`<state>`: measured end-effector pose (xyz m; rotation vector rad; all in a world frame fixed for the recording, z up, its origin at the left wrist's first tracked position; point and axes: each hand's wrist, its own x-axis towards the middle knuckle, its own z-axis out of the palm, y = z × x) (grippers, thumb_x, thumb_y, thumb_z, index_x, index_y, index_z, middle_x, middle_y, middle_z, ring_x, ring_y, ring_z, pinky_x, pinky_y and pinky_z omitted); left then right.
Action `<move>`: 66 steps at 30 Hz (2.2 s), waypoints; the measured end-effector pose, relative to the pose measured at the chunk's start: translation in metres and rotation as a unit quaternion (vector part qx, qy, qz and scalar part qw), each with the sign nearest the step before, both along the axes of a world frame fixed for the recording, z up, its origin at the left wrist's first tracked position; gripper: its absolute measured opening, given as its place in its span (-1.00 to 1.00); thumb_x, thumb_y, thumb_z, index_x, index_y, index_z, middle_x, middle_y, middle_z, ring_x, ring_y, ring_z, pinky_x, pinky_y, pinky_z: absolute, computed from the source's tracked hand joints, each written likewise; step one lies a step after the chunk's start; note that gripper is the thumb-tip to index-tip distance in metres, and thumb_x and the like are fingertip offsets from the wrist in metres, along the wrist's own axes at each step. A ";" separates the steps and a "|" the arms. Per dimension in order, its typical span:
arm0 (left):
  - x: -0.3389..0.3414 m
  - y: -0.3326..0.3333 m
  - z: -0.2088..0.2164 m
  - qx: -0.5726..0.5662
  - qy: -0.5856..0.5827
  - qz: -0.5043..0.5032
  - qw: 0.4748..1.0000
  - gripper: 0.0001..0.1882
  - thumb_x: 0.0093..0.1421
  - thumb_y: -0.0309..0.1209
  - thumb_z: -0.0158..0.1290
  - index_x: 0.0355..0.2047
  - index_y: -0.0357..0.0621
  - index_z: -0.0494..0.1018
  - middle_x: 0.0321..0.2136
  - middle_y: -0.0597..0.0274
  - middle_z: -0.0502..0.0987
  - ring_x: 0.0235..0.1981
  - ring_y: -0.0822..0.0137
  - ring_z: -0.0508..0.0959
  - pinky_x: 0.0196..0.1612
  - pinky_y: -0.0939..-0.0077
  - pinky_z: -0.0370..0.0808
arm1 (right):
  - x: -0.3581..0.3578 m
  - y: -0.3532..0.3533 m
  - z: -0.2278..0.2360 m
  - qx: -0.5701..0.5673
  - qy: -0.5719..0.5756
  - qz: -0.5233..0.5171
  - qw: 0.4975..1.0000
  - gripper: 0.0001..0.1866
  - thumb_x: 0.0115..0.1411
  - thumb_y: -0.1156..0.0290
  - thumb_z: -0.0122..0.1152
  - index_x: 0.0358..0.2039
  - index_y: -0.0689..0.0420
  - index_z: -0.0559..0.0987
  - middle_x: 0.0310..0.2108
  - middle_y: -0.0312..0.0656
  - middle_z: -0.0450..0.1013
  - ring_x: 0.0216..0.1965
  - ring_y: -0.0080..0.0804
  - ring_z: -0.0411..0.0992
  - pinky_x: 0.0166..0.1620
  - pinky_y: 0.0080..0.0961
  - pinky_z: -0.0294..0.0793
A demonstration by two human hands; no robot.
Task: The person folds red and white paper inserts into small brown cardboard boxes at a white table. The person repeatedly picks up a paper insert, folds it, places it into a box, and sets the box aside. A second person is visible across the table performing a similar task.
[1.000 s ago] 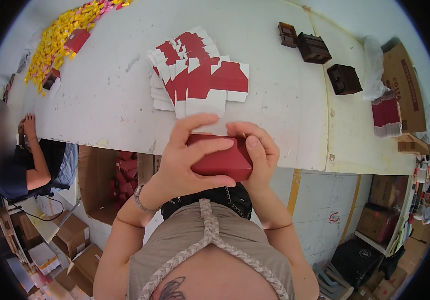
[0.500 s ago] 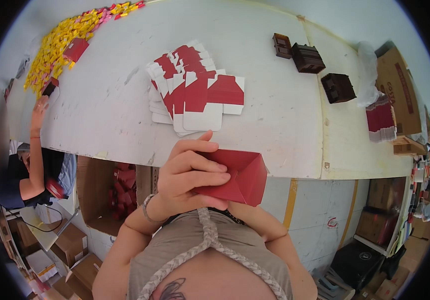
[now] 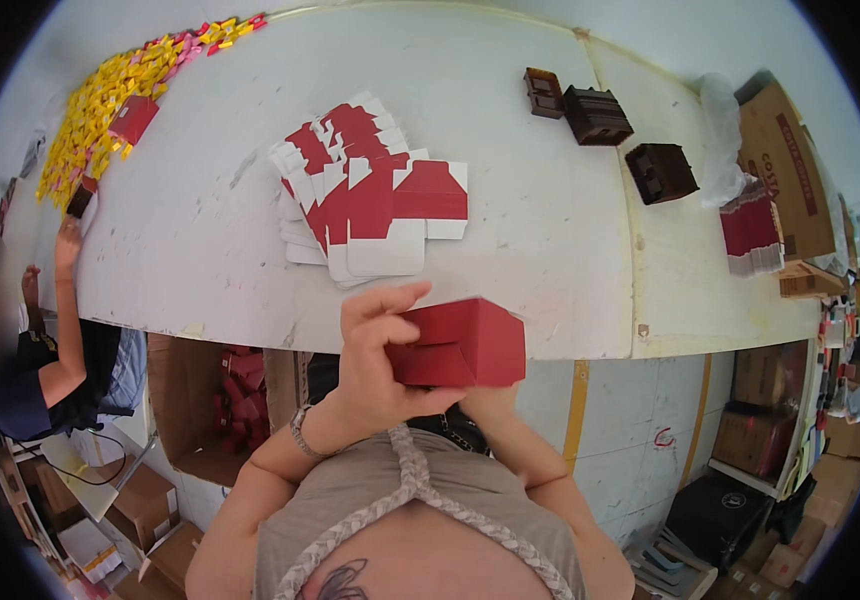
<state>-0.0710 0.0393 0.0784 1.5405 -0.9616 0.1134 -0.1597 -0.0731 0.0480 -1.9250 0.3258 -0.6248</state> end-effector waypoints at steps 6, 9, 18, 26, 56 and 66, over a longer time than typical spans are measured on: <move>0.028 -0.015 0.020 0.213 0.153 -0.187 0.947 -0.23 -0.06 -0.53 0.27 0.17 -0.15 0.18 0.10 0.10 0.30 0.05 0.28 0.40 0.12 0.45 0.34 | 0.029 -0.072 0.045 -0.088 0.132 0.190 0.969 -0.83 -0.15 0.54 0.30 -0.46 0.18 0.56 -0.48 -0.05 0.51 -0.42 -0.07 0.50 -0.34 -0.36 0.48; 0.034 -0.029 -0.029 0.041 0.324 -0.088 0.941 -0.27 -0.05 -0.63 0.21 0.14 -0.18 0.17 0.03 0.21 0.32 0.08 0.37 0.34 0.14 0.45 0.31 | 0.076 -0.099 0.024 -0.181 0.131 0.054 0.973 -0.88 -0.06 0.39 0.27 -0.52 0.16 0.57 -0.60 -0.11 0.50 -0.54 -0.13 0.48 -0.42 -0.36 0.47; 0.041 -0.038 -0.076 0.193 0.160 -0.045 0.967 -0.31 -0.10 -0.49 0.30 0.03 -0.22 0.21 -0.05 0.13 0.37 -0.04 0.30 0.45 0.01 0.41 0.43 | 0.226 -0.265 -0.064 -0.498 0.110 -0.220 0.832 -0.65 0.12 0.40 0.12 -0.04 0.11 0.46 -0.26 -0.11 0.49 -0.20 -0.10 0.46 -0.11 -0.30 0.43; 0.041 -0.044 -0.078 0.179 0.086 0.035 0.979 -0.29 -0.12 -0.43 0.32 0.06 -0.21 0.25 -0.10 0.06 0.39 -0.10 0.18 0.45 -0.10 0.39 0.46 | 0.044 -0.231 -0.033 -0.049 0.212 -0.112 0.970 -0.69 0.16 0.50 -0.04 -0.11 0.11 0.58 -0.07 -0.05 0.44 -0.08 -0.32 0.39 -0.04 -0.46 0.37; 0.048 -0.038 -0.084 0.199 0.104 0.017 0.974 -0.22 -0.25 -0.30 0.41 -0.02 -0.24 0.30 -0.19 0.11 0.44 -0.17 0.13 0.45 -0.14 0.36 0.45 | 0.039 -0.118 0.012 -0.647 0.040 0.166 0.743 -0.63 -0.04 0.49 0.12 -0.17 0.29 0.55 0.04 -0.13 0.39 -0.13 -0.35 0.34 -0.10 -0.48 0.33; 0.041 -0.039 -0.084 0.231 0.052 0.018 0.971 -0.24 -0.24 -0.30 0.39 -0.01 -0.20 0.31 -0.16 0.07 0.46 -0.13 0.06 0.45 -0.10 0.28 0.43 | 0.038 -0.103 0.022 -0.604 0.097 0.144 0.778 -0.73 -0.08 0.46 0.14 -0.31 0.23 0.58 -0.03 -0.06 0.44 -0.07 -0.38 0.33 -0.02 -0.42 0.27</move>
